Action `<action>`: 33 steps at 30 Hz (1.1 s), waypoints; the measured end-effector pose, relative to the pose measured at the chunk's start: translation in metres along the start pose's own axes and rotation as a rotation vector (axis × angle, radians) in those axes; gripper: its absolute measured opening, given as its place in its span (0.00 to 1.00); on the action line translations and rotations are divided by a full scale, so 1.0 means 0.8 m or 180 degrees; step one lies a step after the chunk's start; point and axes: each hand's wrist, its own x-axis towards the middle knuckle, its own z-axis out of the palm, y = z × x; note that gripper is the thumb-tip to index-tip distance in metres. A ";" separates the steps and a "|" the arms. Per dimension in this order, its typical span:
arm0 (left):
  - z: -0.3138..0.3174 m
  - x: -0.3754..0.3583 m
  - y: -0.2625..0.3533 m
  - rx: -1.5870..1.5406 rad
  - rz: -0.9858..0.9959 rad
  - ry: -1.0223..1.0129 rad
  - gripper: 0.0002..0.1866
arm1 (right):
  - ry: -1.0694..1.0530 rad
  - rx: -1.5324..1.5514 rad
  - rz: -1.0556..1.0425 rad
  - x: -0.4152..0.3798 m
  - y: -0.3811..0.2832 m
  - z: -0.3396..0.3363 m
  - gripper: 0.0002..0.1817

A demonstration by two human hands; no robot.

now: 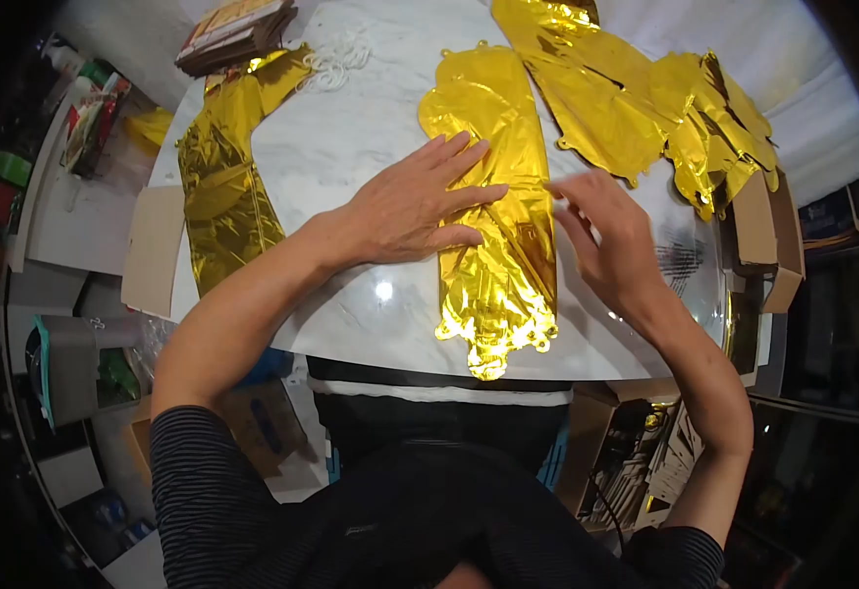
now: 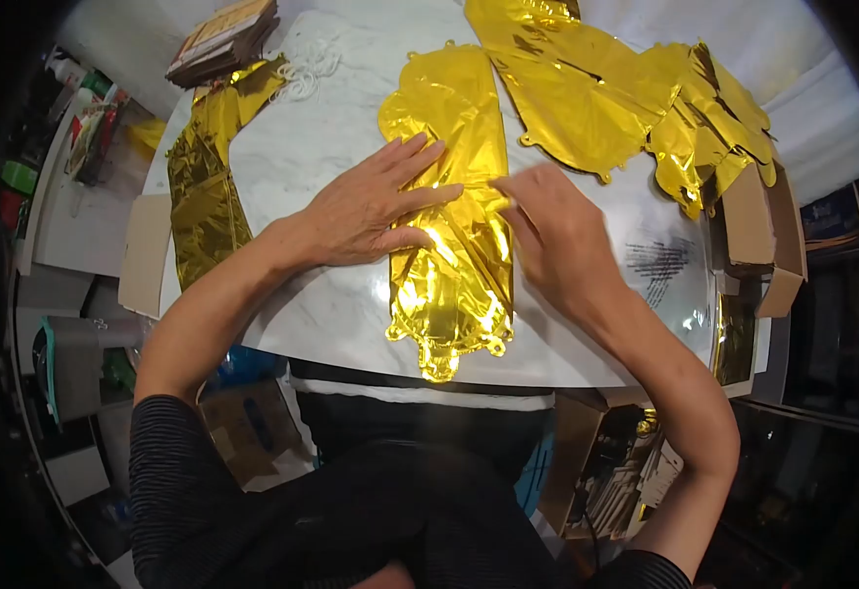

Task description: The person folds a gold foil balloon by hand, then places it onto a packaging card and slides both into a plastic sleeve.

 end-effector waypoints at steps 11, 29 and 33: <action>-0.016 0.005 0.003 -0.0418 -0.0228 -0.0079 0.37 | -0.0485 0.0023 0.0514 0.046 0.032 0.057 0.09; -0.045 0.082 -0.115 -0.0707 -0.3124 -0.0086 0.21 | -0.0829 0.0172 0.1045 0.062 0.042 0.056 0.15; -0.041 0.073 -0.117 -0.1508 -0.2821 0.0558 0.18 | -0.0822 0.0279 0.1054 0.061 0.041 0.053 0.15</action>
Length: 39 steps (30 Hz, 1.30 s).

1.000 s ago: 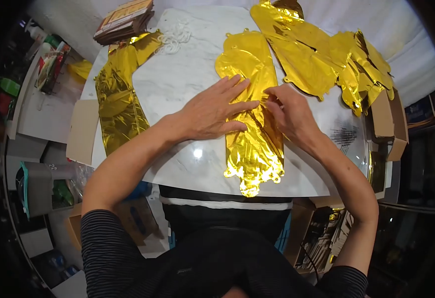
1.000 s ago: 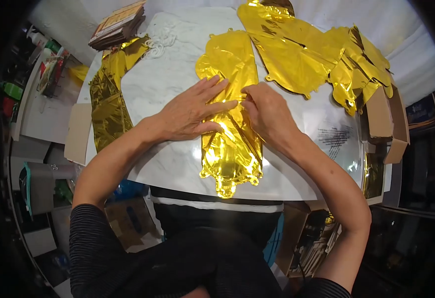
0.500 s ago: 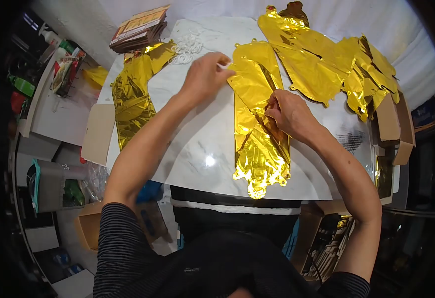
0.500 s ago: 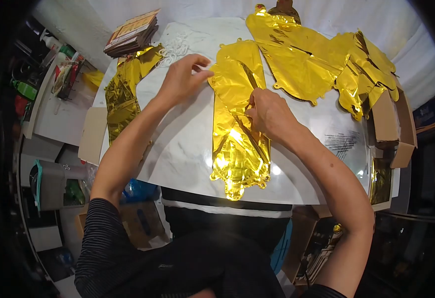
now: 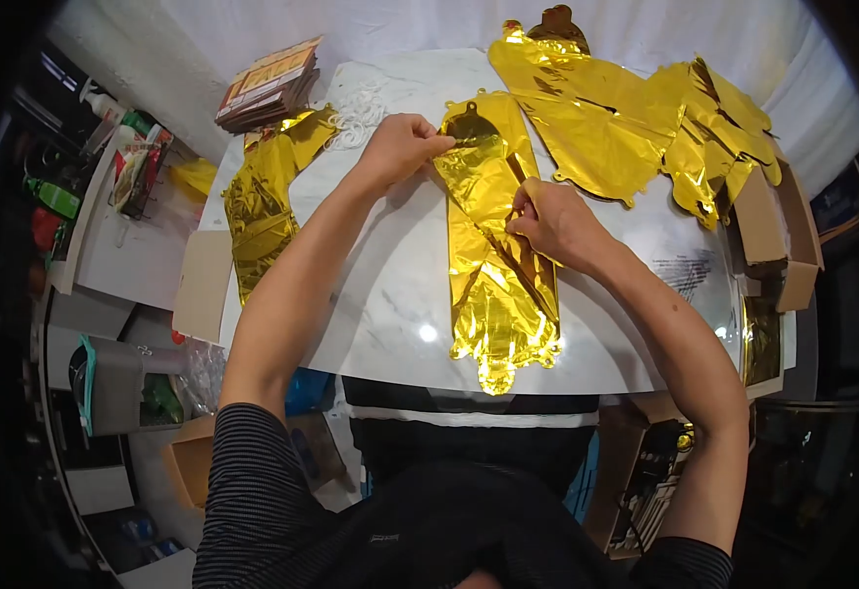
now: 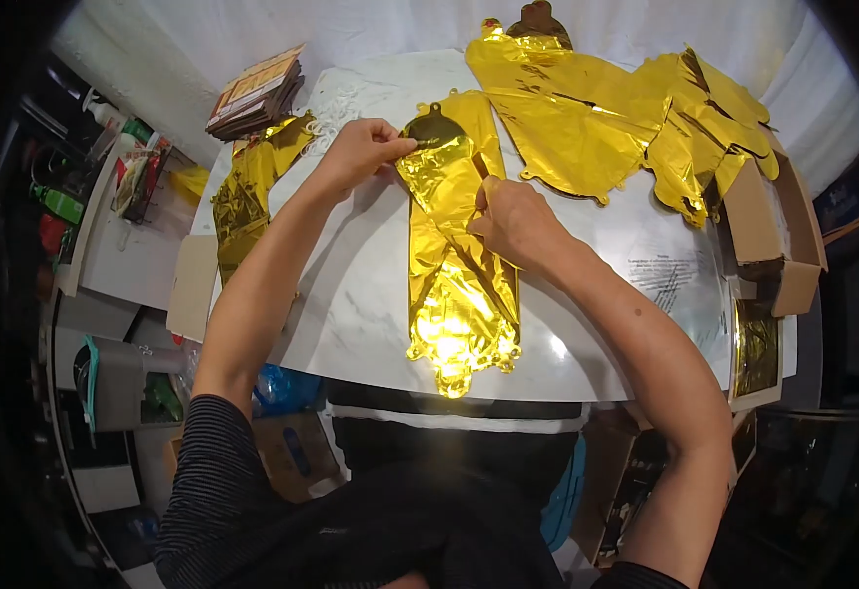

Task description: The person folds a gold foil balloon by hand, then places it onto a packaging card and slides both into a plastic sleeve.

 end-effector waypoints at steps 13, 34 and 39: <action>0.034 -0.013 0.021 -0.3848 -0.0821 -0.0976 0.08 | 0.0289 0.1370 0.0141 -0.011 0.021 0.014 0.12; 0.052 -0.018 0.062 -0.0227 0.0778 -0.0183 0.19 | 0.0310 0.0984 -0.0065 -0.016 0.015 0.006 0.12; 0.054 -0.006 0.051 -0.1070 0.0146 -0.0475 0.19 | 0.0396 0.1040 -0.0068 -0.016 0.021 0.012 0.12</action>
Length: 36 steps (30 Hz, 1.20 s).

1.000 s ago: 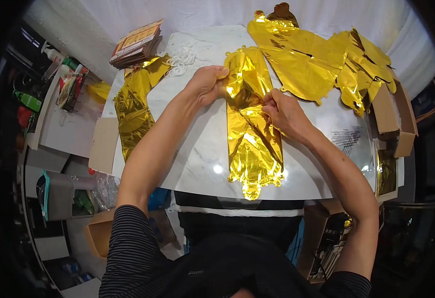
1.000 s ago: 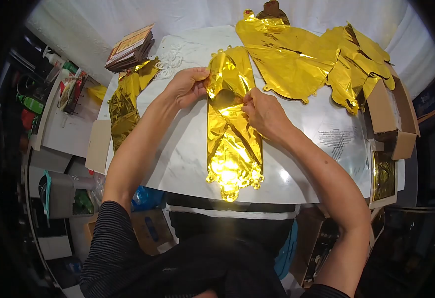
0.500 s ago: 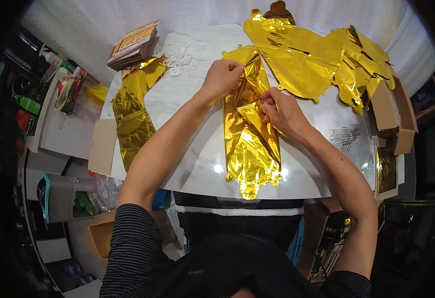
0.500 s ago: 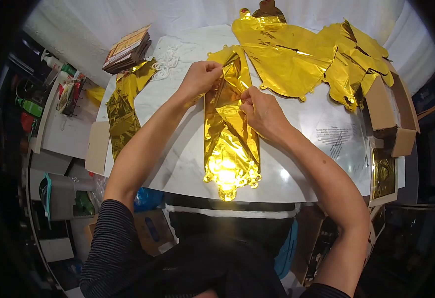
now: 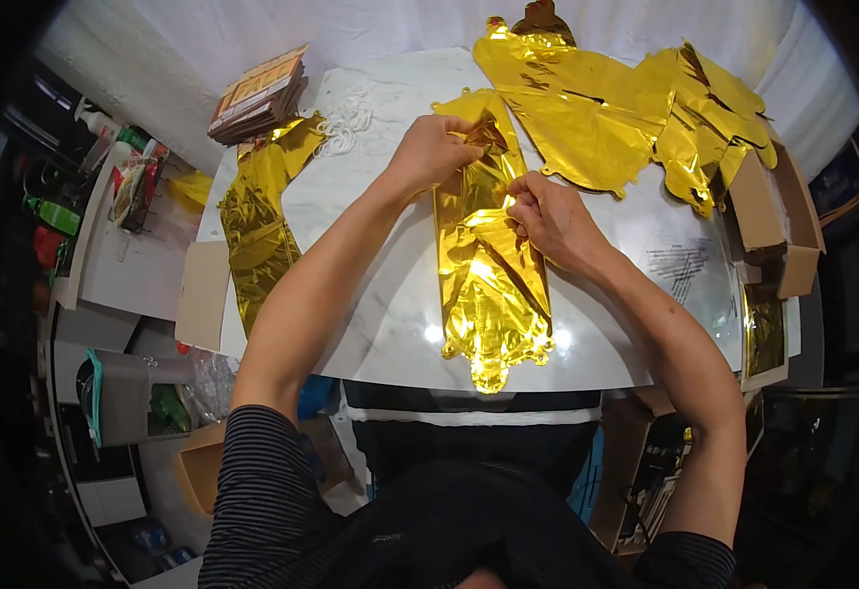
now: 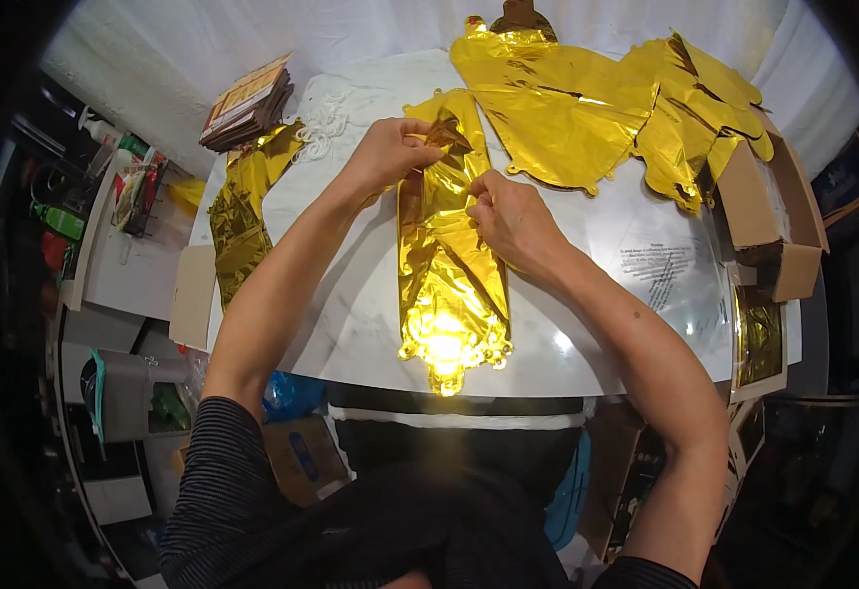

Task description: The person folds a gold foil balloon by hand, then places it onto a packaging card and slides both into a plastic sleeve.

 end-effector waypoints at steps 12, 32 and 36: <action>-0.006 0.010 0.017 -0.0362 -0.0453 0.0040 0.11 | -0.0092 0.0044 0.0057 0.002 -0.004 -0.001 0.11; -0.003 0.011 0.016 0.0009 -0.0379 -0.0214 0.12 | 0.0046 -0.0026 -0.0227 0.003 0.005 0.004 0.08; 0.004 0.001 0.024 -0.0509 -0.0311 0.0054 0.09 | -0.0080 -0.0065 0.0013 0.003 -0.003 -0.003 0.12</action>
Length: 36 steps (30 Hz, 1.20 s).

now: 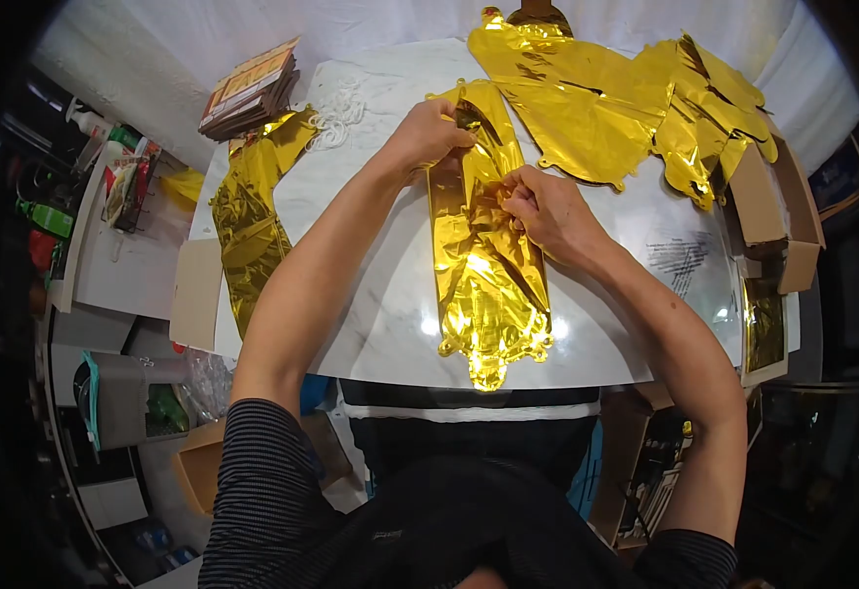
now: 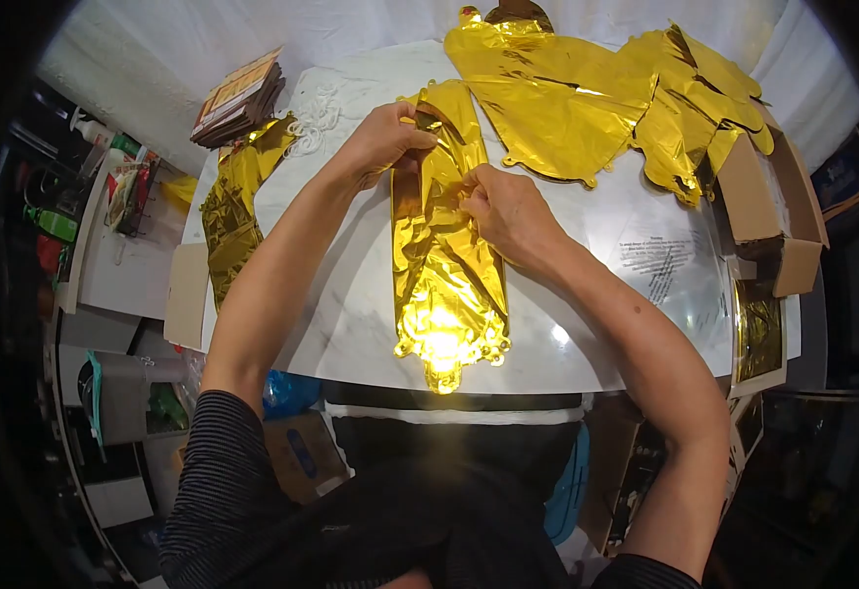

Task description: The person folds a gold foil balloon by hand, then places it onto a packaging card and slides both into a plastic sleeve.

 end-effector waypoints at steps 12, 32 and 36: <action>-0.001 0.023 -0.030 0.1149 0.0679 0.0443 0.19 | 0.0063 -0.0063 -0.0065 0.001 0.005 0.003 0.12; -0.026 -0.060 -0.054 0.3743 0.2552 -0.0861 0.32 | 0.0028 -0.0324 -0.0259 0.004 0.003 0.000 0.13; -0.043 -0.091 -0.052 0.3398 0.2711 -0.0903 0.28 | -0.0050 -0.0219 -0.0101 0.003 0.001 -0.002 0.13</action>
